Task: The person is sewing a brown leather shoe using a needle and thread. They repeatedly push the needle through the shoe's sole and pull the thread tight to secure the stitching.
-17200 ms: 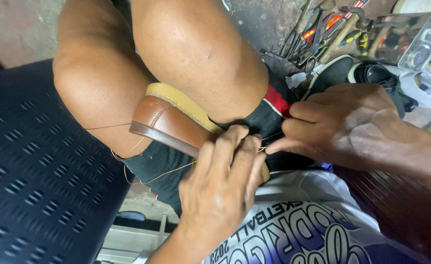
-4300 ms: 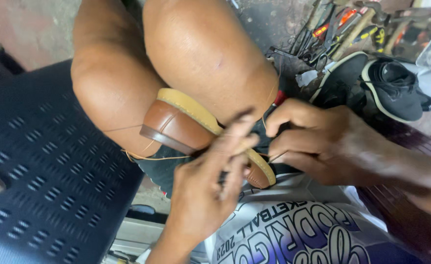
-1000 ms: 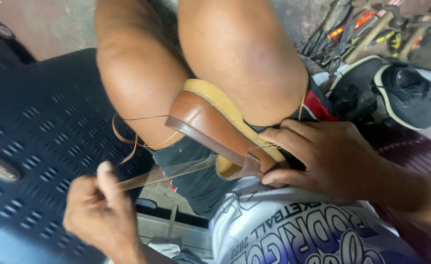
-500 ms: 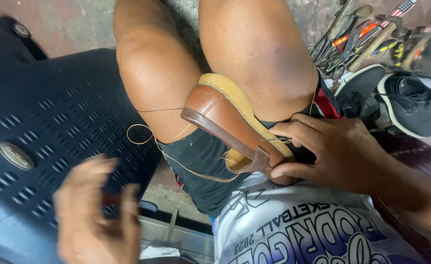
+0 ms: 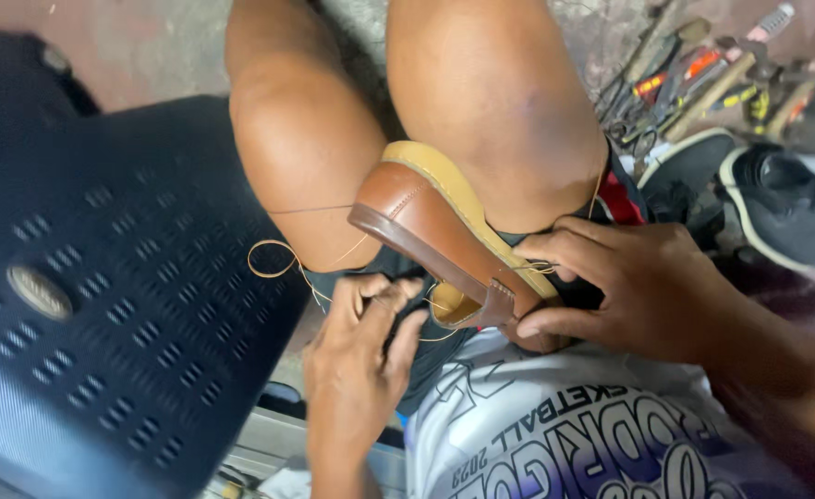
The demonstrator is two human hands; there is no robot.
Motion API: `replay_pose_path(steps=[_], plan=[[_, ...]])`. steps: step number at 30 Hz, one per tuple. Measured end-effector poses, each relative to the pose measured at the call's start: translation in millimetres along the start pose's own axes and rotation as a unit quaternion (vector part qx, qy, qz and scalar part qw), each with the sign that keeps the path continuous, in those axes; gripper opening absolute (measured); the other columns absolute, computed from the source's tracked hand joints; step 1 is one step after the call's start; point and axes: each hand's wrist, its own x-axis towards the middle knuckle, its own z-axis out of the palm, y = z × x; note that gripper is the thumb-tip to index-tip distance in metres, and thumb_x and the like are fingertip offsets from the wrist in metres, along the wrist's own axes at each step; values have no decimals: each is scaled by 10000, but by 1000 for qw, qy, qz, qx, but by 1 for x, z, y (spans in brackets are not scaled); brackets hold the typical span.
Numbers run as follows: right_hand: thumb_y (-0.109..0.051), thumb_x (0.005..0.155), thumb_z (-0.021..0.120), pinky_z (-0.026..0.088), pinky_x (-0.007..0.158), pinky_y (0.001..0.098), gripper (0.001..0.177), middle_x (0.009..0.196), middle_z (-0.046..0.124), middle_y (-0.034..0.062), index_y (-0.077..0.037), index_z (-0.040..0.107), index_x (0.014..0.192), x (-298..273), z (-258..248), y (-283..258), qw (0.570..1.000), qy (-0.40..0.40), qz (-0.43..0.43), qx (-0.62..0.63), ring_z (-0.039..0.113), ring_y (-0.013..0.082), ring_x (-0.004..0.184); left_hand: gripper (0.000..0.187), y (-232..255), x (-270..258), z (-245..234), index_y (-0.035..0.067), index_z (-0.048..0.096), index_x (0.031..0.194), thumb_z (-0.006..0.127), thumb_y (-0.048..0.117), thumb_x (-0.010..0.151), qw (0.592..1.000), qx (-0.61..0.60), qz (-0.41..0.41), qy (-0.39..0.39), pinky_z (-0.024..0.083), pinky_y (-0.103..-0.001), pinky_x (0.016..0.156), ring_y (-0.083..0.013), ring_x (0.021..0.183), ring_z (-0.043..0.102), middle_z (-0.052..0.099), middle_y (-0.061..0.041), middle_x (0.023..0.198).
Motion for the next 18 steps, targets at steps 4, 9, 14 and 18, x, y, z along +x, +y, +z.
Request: replay_pose_path(steps=[4, 9, 14, 18], plan=[[-486, 630, 848, 565, 591, 313, 651, 875, 733, 32, -95, 698, 1129, -6, 5, 4, 998, 49, -48, 18, 731, 158, 720, 142, -12, -7, 8, 100, 728, 1022, 752, 81, 883, 994, -89, 43, 49, 518, -291, 664, -195, 763, 659, 684, -84, 1010], [-513, 633, 848, 567, 598, 316, 688, 852, 715, 22, -113, 694, 1171, -5, 1, 5, 999, 17, -30, -8, 724, 158, 700, 77, -42, -10, -9, 40, 684, 980, 650, -17, 940, 976, -151, -83, 131, 413, -272, 615, -178, 718, 528, 637, -98, 981], [-493, 619, 846, 563, 576, 330, 702, 855, 722, 29, -126, 694, 1198, -2, 3, 4, 999, 16, -26, -8, 726, 171, 685, 52, -43, -14, -20, 2, 635, 1044, 664, -4, 1001, 959, 108, -48, 257, 526, -319, 900, -235, 1040, 652, 638, -139, 1098], [-481, 623, 846, 561, 575, 342, 689, 834, 719, 37, -142, 698, 1203, -4, 3, 5, 999, 24, -34, -18, 719, 185, 680, 223, 7, -3, -27, 69, 693, 1080, 543, -31, 949, 983, -47, 32, 175, 550, -308, 873, -235, 943, 688, 709, -117, 1117]])
